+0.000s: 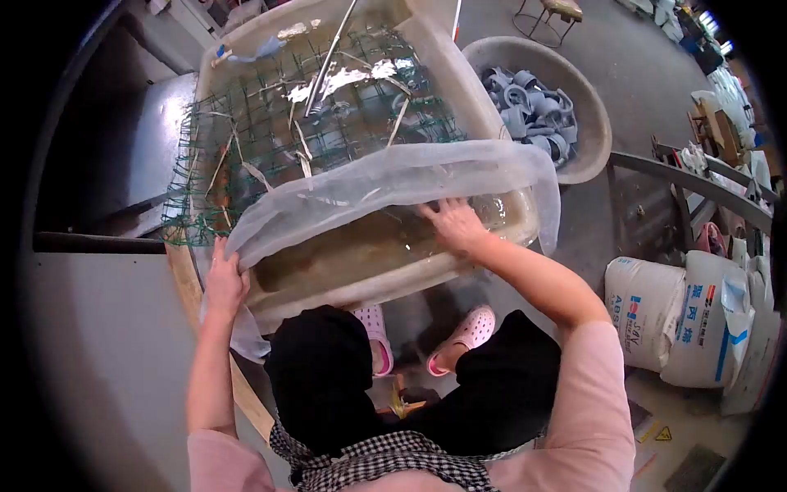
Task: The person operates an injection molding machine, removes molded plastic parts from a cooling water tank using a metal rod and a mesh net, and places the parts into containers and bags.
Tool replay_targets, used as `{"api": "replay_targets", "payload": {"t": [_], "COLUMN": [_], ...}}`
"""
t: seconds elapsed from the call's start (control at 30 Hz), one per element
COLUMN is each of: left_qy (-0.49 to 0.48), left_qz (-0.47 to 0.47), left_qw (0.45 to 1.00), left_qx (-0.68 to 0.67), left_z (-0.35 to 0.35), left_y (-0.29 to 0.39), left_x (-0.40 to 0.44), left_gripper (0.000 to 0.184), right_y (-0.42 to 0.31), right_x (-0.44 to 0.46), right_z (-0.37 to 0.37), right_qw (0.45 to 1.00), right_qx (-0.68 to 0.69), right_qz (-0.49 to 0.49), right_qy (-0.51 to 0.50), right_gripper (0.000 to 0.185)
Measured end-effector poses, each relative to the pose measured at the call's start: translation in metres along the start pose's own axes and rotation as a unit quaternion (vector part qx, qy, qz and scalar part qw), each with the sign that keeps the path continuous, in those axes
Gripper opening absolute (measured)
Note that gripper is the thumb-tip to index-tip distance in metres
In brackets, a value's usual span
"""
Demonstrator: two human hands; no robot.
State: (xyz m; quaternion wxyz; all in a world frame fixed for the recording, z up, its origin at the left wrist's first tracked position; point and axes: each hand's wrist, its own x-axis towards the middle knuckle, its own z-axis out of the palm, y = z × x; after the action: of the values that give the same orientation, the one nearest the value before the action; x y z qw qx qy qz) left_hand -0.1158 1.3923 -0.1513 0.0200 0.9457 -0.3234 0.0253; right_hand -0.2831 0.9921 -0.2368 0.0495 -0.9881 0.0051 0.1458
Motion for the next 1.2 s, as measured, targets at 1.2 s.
{"api": "replay_targets", "payload": {"t": [1.2], "left_qy": [-0.020], "left_qz": [-0.046], "left_qw": [0.999], "left_qx": [-0.004], "left_z": [-0.004], "left_y": [0.005], "left_x": [-0.002], "left_gripper": [0.019], "right_y": [0.013], "right_x": [-0.031], "right_z": [-0.071], "right_qw": [0.960], "right_qx": [0.033], "right_qz": [-0.256], "right_qy": [0.107], "right_gripper": [0.045]}}
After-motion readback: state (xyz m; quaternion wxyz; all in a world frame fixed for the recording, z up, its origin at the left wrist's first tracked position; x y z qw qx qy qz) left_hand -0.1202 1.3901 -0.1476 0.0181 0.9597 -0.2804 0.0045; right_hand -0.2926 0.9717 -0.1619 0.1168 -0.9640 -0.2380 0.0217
